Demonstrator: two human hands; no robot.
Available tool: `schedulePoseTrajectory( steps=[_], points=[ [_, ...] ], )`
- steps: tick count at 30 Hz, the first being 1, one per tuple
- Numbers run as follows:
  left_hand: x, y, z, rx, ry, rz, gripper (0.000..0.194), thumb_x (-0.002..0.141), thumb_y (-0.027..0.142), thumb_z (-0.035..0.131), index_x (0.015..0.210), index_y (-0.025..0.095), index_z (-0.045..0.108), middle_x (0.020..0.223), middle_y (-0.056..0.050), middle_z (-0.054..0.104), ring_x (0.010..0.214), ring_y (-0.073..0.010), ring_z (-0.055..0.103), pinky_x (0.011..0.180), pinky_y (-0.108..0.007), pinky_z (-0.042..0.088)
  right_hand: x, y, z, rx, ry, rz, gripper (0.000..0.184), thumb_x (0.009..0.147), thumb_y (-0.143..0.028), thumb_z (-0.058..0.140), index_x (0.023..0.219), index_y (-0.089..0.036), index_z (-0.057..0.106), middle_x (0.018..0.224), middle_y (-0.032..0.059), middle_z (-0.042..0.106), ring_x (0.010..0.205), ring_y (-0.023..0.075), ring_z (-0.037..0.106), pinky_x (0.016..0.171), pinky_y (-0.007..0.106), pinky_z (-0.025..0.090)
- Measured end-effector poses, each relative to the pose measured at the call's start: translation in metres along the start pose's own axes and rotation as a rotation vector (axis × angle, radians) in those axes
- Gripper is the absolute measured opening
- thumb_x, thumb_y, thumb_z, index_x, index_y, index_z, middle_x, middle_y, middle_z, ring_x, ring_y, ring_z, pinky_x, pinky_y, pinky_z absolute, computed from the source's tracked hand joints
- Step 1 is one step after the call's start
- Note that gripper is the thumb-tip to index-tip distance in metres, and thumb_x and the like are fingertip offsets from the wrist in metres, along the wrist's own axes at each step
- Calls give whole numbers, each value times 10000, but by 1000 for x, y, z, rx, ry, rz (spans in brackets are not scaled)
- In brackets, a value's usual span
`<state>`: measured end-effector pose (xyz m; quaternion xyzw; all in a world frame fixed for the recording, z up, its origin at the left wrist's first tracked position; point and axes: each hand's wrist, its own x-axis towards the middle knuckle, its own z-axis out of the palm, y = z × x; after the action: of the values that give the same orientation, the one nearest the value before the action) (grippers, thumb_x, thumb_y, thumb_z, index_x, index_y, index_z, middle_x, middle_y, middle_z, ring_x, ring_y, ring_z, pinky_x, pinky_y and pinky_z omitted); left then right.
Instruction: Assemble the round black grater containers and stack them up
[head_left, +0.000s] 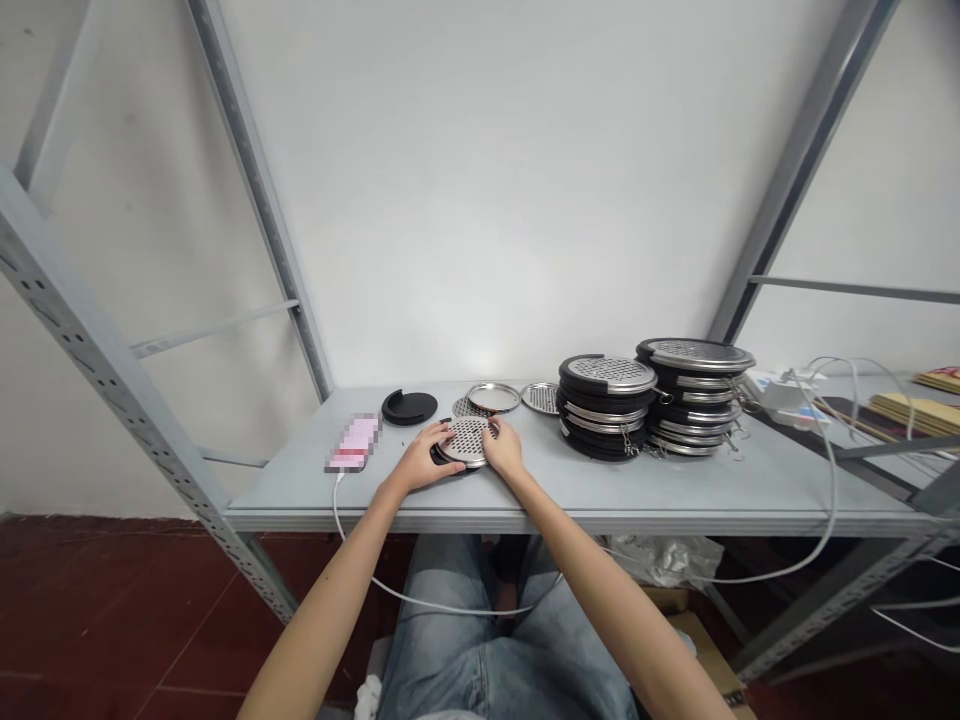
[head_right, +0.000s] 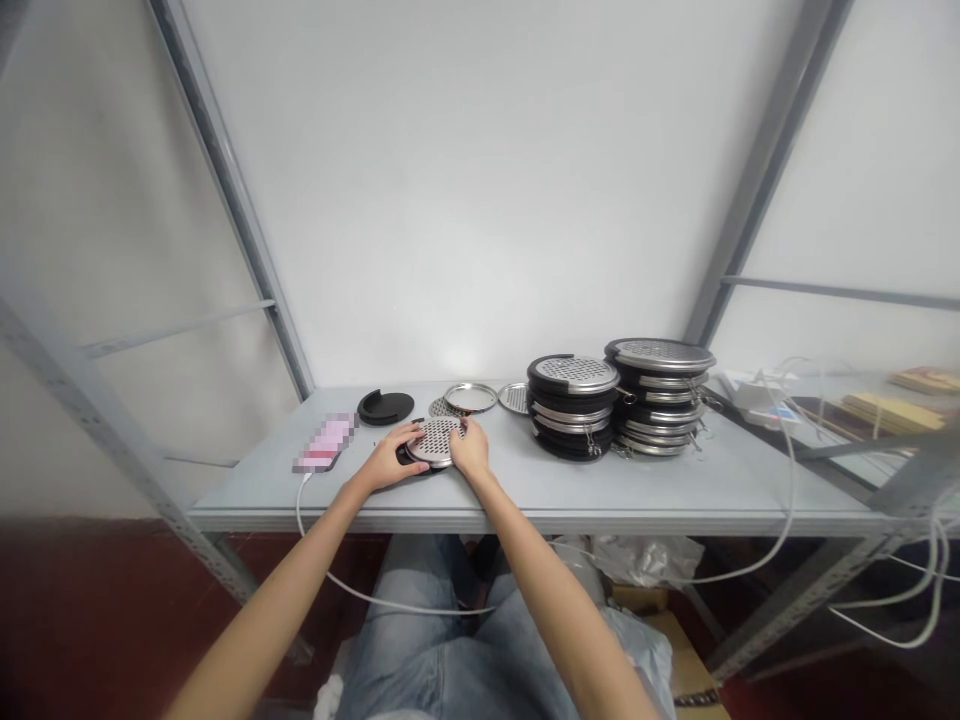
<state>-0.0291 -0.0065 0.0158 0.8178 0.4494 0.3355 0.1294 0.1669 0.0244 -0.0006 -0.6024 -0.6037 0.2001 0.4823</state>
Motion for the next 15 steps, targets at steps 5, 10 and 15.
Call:
schedulePoseTrajectory(
  steps=[5,10,15],
  points=[
    [0,-1,0,-15,11,-4,679,660,526,761,1226,182,614,1387,-138,508,1337,-289,409,1136,-454,300,-1,1,-2,8,-10,-20,355,796,-249,470,1078,-114,637,1098,138,668,1036,244,613,967,351,427],
    [0,-2,1,-18,14,-7,678,655,528,763,1221,184,617,1382,-135,512,1336,-294,407,1133,-466,302,0,3,-1,23,-8,-30,328,779,-217,480,1043,-113,645,1076,132,673,1005,235,619,946,338,438],
    [0,-2,0,-25,22,18,676,666,536,752,1229,189,611,1378,-132,518,1335,-295,409,1128,-468,311,1,2,-1,22,32,-53,317,768,-183,480,1029,-110,645,1091,135,654,1078,242,572,996,348,395]
  ],
)
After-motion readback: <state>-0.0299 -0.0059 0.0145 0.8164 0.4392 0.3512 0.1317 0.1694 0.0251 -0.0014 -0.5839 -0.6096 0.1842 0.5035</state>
